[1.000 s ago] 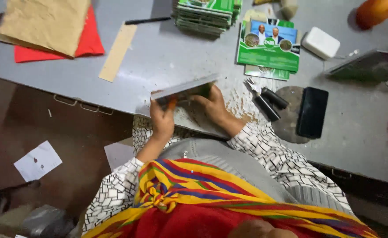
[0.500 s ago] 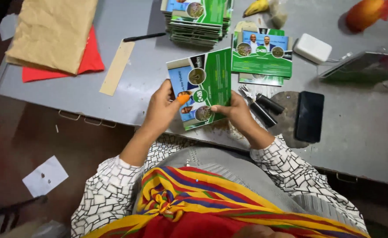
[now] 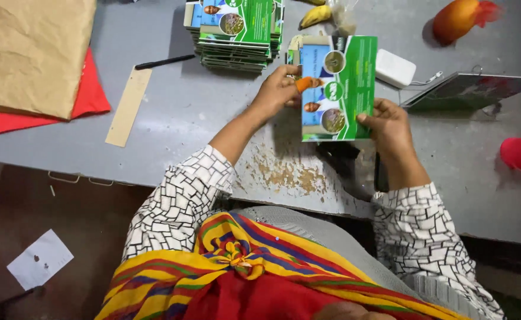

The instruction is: The person is inspecting printed calendars by flipping through the pages and then stacking them neatly on a production table.

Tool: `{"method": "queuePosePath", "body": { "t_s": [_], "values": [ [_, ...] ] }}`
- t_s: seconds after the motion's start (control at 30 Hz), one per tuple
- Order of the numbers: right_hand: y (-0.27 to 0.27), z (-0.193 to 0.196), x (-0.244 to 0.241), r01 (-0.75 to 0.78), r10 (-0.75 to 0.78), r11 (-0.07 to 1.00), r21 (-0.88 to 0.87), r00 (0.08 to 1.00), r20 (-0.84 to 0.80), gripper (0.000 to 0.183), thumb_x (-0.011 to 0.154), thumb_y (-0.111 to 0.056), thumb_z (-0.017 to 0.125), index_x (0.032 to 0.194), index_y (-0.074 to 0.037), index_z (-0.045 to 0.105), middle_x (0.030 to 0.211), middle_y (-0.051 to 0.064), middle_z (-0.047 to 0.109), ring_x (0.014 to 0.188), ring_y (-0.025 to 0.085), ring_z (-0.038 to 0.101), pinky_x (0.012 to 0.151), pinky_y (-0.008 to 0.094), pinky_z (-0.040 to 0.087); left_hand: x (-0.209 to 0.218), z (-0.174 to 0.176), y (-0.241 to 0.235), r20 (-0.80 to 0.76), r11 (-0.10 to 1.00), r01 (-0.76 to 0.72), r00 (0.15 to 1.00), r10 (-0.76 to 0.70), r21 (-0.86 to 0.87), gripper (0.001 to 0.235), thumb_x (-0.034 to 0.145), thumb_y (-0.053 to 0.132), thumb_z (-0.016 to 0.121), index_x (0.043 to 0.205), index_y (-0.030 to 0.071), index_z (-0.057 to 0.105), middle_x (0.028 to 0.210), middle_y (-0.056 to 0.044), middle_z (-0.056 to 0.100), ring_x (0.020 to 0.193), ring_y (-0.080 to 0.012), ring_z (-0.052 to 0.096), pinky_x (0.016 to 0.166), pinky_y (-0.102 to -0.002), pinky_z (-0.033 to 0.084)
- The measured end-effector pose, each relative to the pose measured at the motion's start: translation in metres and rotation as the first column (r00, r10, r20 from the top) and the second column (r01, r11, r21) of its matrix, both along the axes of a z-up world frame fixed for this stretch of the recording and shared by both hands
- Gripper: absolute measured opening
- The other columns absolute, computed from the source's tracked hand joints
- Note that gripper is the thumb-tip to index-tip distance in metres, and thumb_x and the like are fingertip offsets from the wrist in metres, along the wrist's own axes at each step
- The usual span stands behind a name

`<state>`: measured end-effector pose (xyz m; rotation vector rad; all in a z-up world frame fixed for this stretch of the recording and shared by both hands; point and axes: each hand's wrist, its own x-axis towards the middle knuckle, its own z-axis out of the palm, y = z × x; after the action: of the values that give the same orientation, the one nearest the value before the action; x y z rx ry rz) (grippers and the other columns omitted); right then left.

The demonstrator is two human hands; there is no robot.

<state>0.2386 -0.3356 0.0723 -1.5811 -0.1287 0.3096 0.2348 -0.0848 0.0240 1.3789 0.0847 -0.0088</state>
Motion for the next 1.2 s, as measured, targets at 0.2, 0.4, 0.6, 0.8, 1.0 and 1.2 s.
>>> {"method": "queuePosePath", "body": {
  "t_s": [0.2,0.4,0.6,0.8,1.0,1.2],
  "values": [
    [-0.013,-0.041,0.064,0.074,-0.08,0.989,-0.128,0.996,-0.046,0.032,0.081,-0.003,0.073,0.11,-0.002,0.06,0.086,0.004,0.069,0.069,0.011,0.065,0.06,0.023,0.05,-0.003,-0.02,0.011,0.423,0.638,-0.256,0.898,-0.122,0.727,0.035,0.091,-0.008,0.046,0.124,0.002,0.055,0.115,-0.019,0.056,0.111,-0.0396,0.058,0.099,-0.047,0.047],
    [-0.01,-0.064,0.089,0.053,-0.058,0.993,-0.108,0.997,-0.043,0.029,0.079,0.0,0.073,0.106,0.001,0.063,0.081,0.006,0.066,0.069,0.013,0.064,0.063,0.024,0.049,0.006,-0.045,0.018,0.487,0.55,-0.277,0.827,-0.281,0.788,0.043,0.089,-0.012,0.037,0.128,0.002,0.048,0.114,-0.015,0.052,0.109,-0.0347,0.056,0.099,-0.042,0.045],
    [-0.018,-0.088,0.106,0.012,-0.015,0.991,-0.131,1.0,-0.02,0.031,0.08,0.001,0.072,0.108,0.004,0.061,0.084,0.009,0.066,0.074,0.015,0.065,0.069,0.027,0.051,0.005,-0.039,0.017,0.433,0.46,-0.281,0.861,-0.266,0.842,0.049,0.086,-0.015,0.039,0.13,0.006,0.046,0.11,-0.01,0.053,0.104,-0.0276,0.057,0.095,-0.037,0.046],
    [-0.011,-0.092,0.103,0.015,-0.017,0.99,-0.144,1.0,-0.01,0.03,0.079,0.0,0.075,0.106,0.005,0.062,0.084,0.01,0.066,0.075,0.018,0.066,0.072,0.029,0.053,-0.007,-0.016,0.018,0.416,0.463,-0.246,0.855,-0.31,0.851,0.051,0.091,-0.014,0.032,0.136,0.006,0.046,0.128,-0.018,0.051,0.115,-0.0328,0.052,0.096,-0.044,0.045],
    [-0.006,-0.09,0.1,0.017,-0.014,0.991,-0.136,1.0,0.021,0.03,0.075,0.001,0.077,0.102,0.004,0.063,0.082,0.01,0.065,0.075,0.018,0.067,0.072,0.027,0.053,0.027,-0.08,0.025,0.388,0.356,-0.26,0.85,-0.357,0.898,0.041,0.101,0.008,0.03,0.136,0.016,0.05,0.137,-0.006,0.049,0.118,-0.0247,0.047,0.098,-0.043,0.039],
    [-0.009,-0.087,0.101,0.038,-0.04,0.983,-0.177,0.999,-0.008,0.031,0.075,-0.004,0.079,0.102,0.002,0.064,0.081,0.007,0.064,0.071,0.016,0.066,0.068,0.025,0.053,0.017,-0.057,0.016,0.391,0.338,-0.273,0.848,-0.357,0.901,0.041,0.101,0.005,0.031,0.133,0.015,0.053,0.133,-0.006,0.053,0.112,-0.0214,0.049,0.096,-0.042,0.039]
  ]
}}
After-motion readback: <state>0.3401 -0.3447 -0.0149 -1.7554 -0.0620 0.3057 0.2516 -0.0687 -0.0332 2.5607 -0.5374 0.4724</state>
